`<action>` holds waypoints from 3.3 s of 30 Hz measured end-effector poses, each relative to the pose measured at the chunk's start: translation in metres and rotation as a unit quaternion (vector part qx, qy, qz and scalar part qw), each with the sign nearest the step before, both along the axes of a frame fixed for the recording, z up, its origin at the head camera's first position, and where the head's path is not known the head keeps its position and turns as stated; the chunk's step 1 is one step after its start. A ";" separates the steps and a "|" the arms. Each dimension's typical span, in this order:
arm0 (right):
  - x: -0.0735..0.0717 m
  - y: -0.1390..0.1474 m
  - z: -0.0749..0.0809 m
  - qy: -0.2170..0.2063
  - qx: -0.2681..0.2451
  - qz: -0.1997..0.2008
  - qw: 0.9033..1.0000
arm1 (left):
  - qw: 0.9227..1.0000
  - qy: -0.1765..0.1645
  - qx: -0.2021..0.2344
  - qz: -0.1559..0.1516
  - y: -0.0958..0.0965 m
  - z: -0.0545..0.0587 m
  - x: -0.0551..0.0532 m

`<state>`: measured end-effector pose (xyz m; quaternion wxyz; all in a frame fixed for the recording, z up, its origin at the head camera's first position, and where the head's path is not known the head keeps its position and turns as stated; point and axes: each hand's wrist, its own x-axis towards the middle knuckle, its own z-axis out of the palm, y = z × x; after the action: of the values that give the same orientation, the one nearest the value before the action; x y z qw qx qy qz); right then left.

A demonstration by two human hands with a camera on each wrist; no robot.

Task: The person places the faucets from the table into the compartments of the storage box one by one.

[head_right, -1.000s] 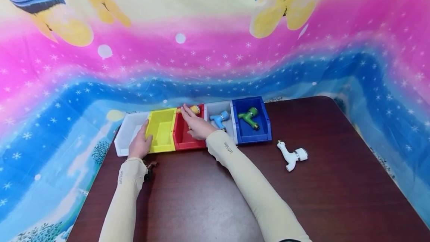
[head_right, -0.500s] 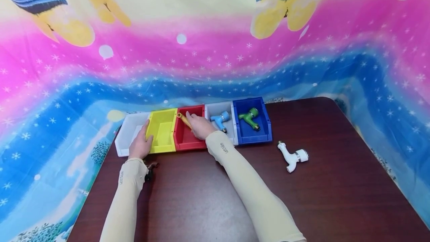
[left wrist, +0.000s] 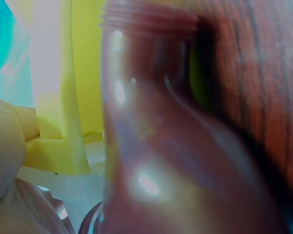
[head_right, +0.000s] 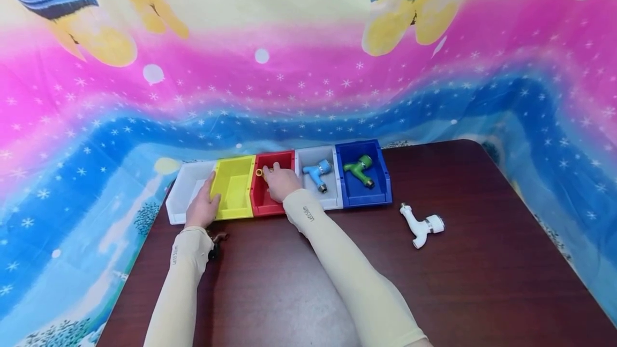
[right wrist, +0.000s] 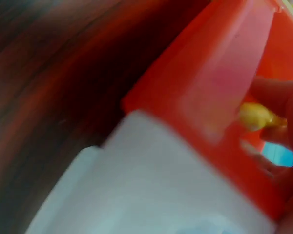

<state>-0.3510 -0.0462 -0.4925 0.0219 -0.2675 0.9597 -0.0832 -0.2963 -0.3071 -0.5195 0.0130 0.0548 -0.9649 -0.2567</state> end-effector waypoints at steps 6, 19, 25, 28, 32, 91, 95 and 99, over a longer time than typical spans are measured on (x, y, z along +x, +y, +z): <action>-0.003 -0.004 -0.004 0.003 0.011 0.017 1.000 | 1.000 -0.003 0.003 0.001 0.001 -0.002 0.001; -0.010 0.003 -0.004 -0.038 -0.127 -0.004 0.991 | 1.000 -0.007 0.002 0.005 0.000 -0.002 -0.002; -0.008 0.002 -0.006 -0.014 -0.156 -0.043 0.987 | 1.000 -0.009 0.000 0.006 0.000 -0.001 -0.001; -0.007 0.001 -0.006 0.001 -0.125 -0.059 0.990 | 1.000 -0.009 -0.001 0.004 0.001 0.000 -0.002; -0.007 -0.003 -0.005 0.016 -0.089 -0.071 0.993 | 1.000 -0.008 -0.001 0.003 0.002 0.002 -0.003; -0.001 -0.009 -0.013 0.076 0.111 0.025 0.991 | 1.000 -0.003 0.003 -0.002 -0.001 -0.001 -0.001; -0.002 -0.009 -0.013 0.082 0.097 0.021 0.992 | 1.000 -0.001 0.000 -0.004 -0.001 -0.001 -0.002; -0.002 -0.008 -0.015 0.088 0.092 0.018 0.992 | 1.000 -0.001 -0.001 -0.004 -0.001 -0.001 -0.001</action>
<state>-0.3530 -0.0545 -0.5071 -0.0370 -0.2876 0.9566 0.0297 -0.2977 -0.3077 -0.5208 0.0112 0.0516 -0.9653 -0.2558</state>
